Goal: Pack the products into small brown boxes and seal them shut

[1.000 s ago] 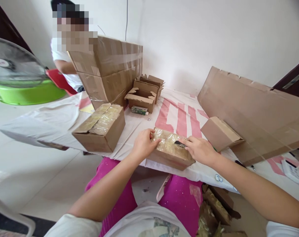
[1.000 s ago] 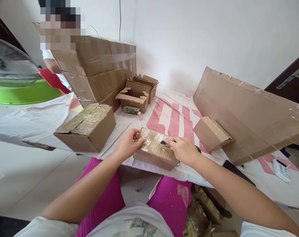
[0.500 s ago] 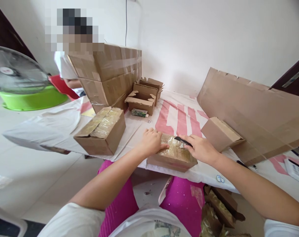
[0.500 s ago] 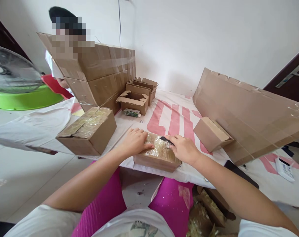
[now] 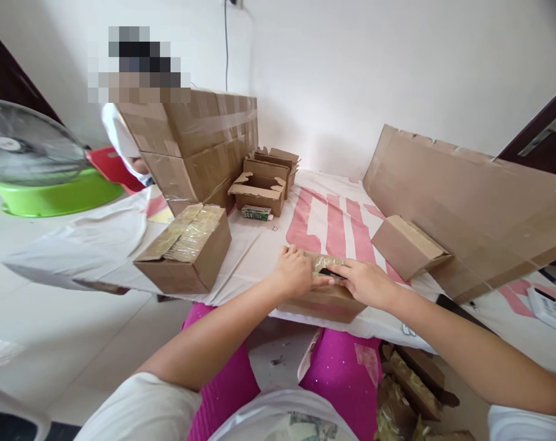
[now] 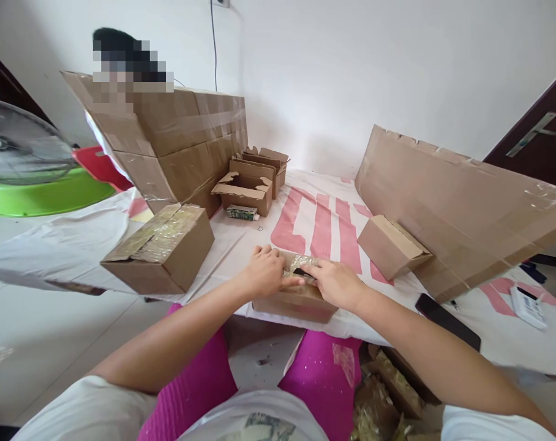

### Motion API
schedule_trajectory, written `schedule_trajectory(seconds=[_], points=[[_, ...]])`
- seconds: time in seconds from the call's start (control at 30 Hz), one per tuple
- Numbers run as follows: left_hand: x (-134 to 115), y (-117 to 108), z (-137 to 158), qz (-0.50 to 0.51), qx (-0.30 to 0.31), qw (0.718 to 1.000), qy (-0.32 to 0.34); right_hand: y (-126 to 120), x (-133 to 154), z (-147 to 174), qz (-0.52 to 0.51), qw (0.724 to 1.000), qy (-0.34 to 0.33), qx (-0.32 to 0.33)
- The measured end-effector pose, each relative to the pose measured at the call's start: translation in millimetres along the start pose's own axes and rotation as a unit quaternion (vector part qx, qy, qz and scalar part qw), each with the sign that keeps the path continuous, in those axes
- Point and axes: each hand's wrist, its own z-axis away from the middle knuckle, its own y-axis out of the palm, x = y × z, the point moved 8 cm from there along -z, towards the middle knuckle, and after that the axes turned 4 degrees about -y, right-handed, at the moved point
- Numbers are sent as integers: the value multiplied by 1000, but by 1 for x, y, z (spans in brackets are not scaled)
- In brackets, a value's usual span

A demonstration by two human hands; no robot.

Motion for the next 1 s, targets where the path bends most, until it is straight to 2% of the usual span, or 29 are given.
schedule_trajectory(seconds=[0.13, 0.27, 0.43, 0.53, 0.67, 0.83, 1.0], points=[[-1, 7, 1, 20, -14, 999, -35, 1, 0, -5, -14, 1000, -16, 8], [1, 5, 2, 63, -27, 997, -42, -16, -11, 0, -4, 1000, 6, 7], [-7, 2, 0, 72, 29, 997, -20, -39, -25, 17, -8, 1000, 20, 9], [-11, 6, -3, 96, 67, 993, -6, -32, -24, 24, -27, 999, 11, 38], [-11, 10, -6, 128, 76, 989, -6, -17, -15, 24, -37, 998, 12, 39], [-9, 13, -6, 132, 86, 987, -14, -7, 4, 14, 18, 999, 16, 36], [-9, 13, -7, 129, 83, 988, -13, -11, 15, 11, 91, 994, -31, 61]])
